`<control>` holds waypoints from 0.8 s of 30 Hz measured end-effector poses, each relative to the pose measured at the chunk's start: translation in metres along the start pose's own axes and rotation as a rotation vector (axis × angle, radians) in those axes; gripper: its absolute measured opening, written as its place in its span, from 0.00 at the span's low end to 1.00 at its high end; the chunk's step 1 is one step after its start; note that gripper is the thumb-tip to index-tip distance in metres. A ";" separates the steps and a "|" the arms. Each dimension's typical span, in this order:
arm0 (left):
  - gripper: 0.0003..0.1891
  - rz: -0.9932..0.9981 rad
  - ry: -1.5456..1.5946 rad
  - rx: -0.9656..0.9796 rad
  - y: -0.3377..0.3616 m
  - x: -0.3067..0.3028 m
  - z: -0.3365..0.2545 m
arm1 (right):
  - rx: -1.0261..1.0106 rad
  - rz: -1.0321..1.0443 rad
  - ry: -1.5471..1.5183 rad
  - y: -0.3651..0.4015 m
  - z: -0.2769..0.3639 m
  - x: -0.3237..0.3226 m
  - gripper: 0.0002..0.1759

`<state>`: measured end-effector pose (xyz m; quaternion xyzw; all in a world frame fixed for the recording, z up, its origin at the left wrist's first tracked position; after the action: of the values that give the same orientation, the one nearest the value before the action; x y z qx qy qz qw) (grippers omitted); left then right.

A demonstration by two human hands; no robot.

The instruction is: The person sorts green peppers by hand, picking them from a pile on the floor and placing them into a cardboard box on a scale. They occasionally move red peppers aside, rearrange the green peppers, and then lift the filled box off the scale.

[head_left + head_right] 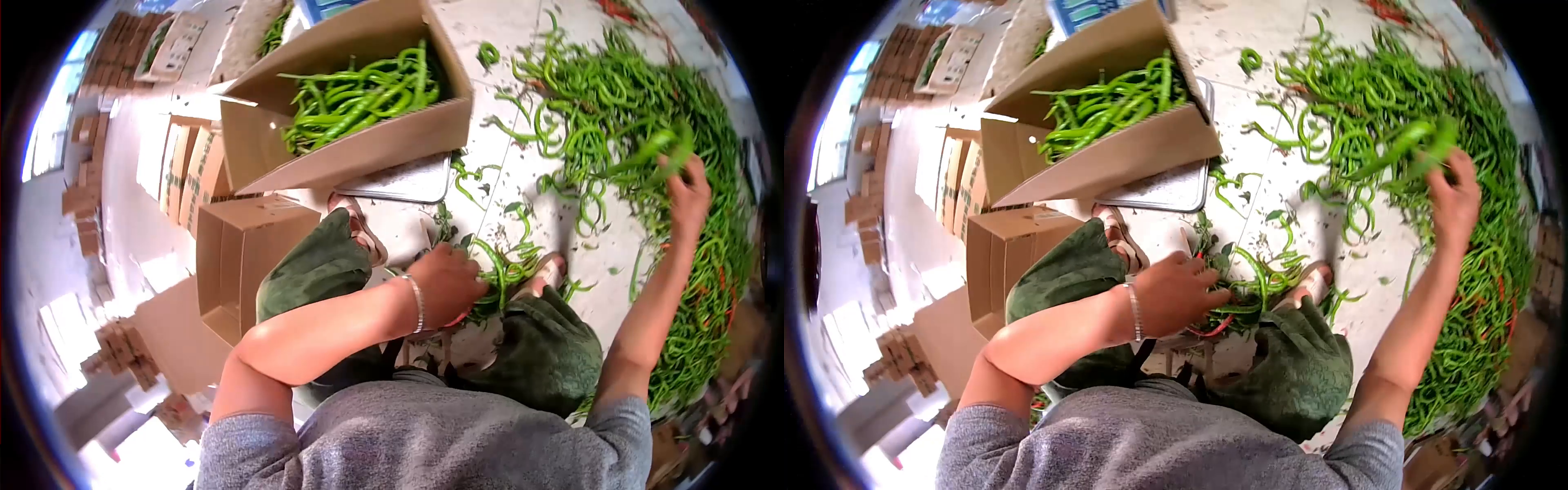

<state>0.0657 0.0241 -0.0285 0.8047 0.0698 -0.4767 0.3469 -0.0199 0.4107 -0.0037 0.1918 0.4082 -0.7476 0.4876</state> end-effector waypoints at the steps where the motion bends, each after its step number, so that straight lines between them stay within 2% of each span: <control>1: 0.16 -0.034 -0.036 0.009 0.004 0.003 -0.003 | 0.207 -0.076 -0.144 -0.009 0.016 -0.021 0.17; 2: 0.15 -0.065 -0.073 0.020 0.006 0.005 -0.007 | 0.016 -0.153 -0.207 -0.026 0.048 -0.037 0.19; 3: 0.13 -0.097 -0.110 0.033 0.009 0.002 -0.011 | -0.098 -0.172 -0.113 -0.041 0.089 -0.049 0.19; 4: 0.12 -0.021 -0.110 0.032 0.012 -0.003 -0.014 | -0.212 -0.193 -0.018 -0.053 0.137 -0.055 0.19; 6: 0.12 0.054 -0.101 -0.003 0.015 -0.003 -0.015 | -0.454 -0.197 -0.086 -0.075 0.227 -0.051 0.17; 7: 0.13 0.018 -0.116 0.006 0.021 -0.007 -0.016 | -0.567 -0.161 -0.122 -0.085 0.260 -0.044 0.14; 8: 0.13 0.024 -0.098 0.000 0.023 -0.010 -0.016 | -0.708 -0.148 0.001 -0.093 0.291 -0.037 0.12; 10: 0.13 0.043 -0.073 -0.004 0.024 -0.011 -0.012 | -0.766 -0.219 0.062 -0.098 0.351 -0.008 0.11; 13: 0.11 0.005 -0.014 -0.050 0.026 -0.015 -0.001 | -1.029 -0.280 0.345 -0.103 0.415 0.038 0.10; 16: 0.11 -0.027 -0.029 -0.065 0.027 -0.021 0.002 | -0.942 -0.167 0.306 -0.103 0.438 0.102 0.09; 20: 0.11 -0.029 -0.066 -0.049 0.033 -0.026 0.002 | -0.787 0.428 0.351 -0.096 0.419 0.182 0.13; 21: 0.11 -0.033 -0.083 -0.038 0.035 -0.027 0.001 | -0.772 0.411 0.248 -0.096 0.419 0.184 0.14; 24: 0.11 -0.053 -0.063 -0.048 0.043 -0.035 0.001 | -0.717 0.449 0.240 -0.102 0.416 0.190 0.14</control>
<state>0.0654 -0.0008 0.0203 0.7787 0.0918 -0.5090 0.3552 -0.1494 -0.0098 0.1563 0.1798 0.6438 -0.4063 0.6229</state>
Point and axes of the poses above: each hand's wrist, its own y-axis away from the middle knuckle, its own x-axis out of the palm, z = x × y, the point moved 6 cm from there along -y, towards the middle knuckle, and after that the axes turned 14 degrees about -x, right-handed, at the moved point
